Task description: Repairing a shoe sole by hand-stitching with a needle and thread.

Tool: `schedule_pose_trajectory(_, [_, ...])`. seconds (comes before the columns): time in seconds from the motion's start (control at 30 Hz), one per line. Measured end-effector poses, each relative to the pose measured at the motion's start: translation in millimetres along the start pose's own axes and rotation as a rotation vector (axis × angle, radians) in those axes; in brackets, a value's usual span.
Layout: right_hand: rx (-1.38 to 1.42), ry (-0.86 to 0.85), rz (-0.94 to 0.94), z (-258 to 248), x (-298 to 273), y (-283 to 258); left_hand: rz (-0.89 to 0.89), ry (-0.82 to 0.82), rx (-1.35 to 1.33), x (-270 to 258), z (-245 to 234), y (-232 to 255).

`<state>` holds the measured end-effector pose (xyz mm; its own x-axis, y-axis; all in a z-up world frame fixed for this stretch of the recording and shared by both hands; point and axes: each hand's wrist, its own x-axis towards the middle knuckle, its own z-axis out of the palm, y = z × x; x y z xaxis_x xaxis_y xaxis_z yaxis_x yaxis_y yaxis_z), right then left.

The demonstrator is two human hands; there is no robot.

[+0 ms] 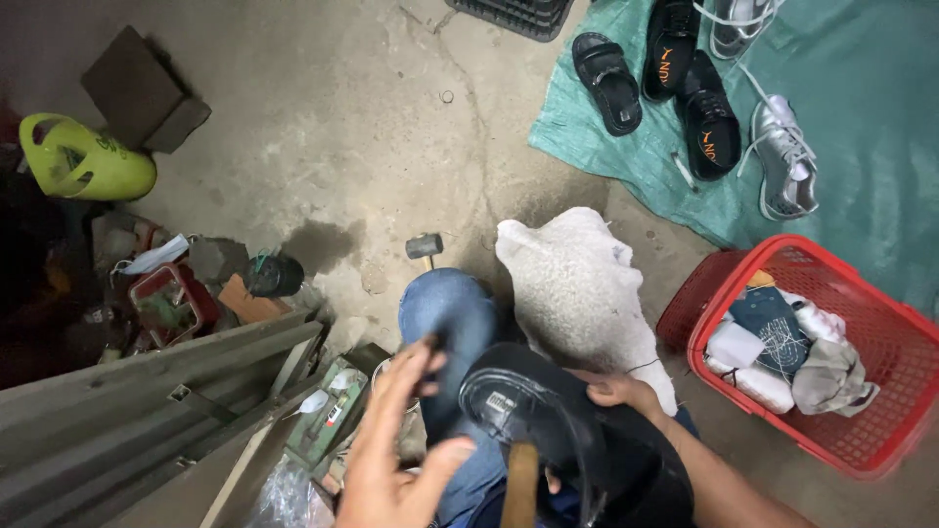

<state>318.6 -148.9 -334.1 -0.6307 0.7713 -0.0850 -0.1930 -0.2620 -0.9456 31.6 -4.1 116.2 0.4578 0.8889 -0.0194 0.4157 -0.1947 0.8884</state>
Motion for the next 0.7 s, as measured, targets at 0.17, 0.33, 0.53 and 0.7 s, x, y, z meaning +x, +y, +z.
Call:
schedule_pose_trajectory(0.17, [0.159,-0.137,-0.023,11,9,-31,-0.266,-0.216,0.075,-5,23,-13])
schedule_pose_trajectory(0.33, [1.015,0.12,-0.046,72,38,-250,-0.436,-0.195,0.138,-15,30,-25])
schedule_pose_trajectory(0.53, [0.64,0.283,0.056,83,58,-352,-0.588,-0.166,0.074,-18,20,-37])
schedule_pose_trajectory(0.7, [0.452,0.492,0.157,86,58,-378,-0.483,0.069,-0.207,-30,-10,-61])
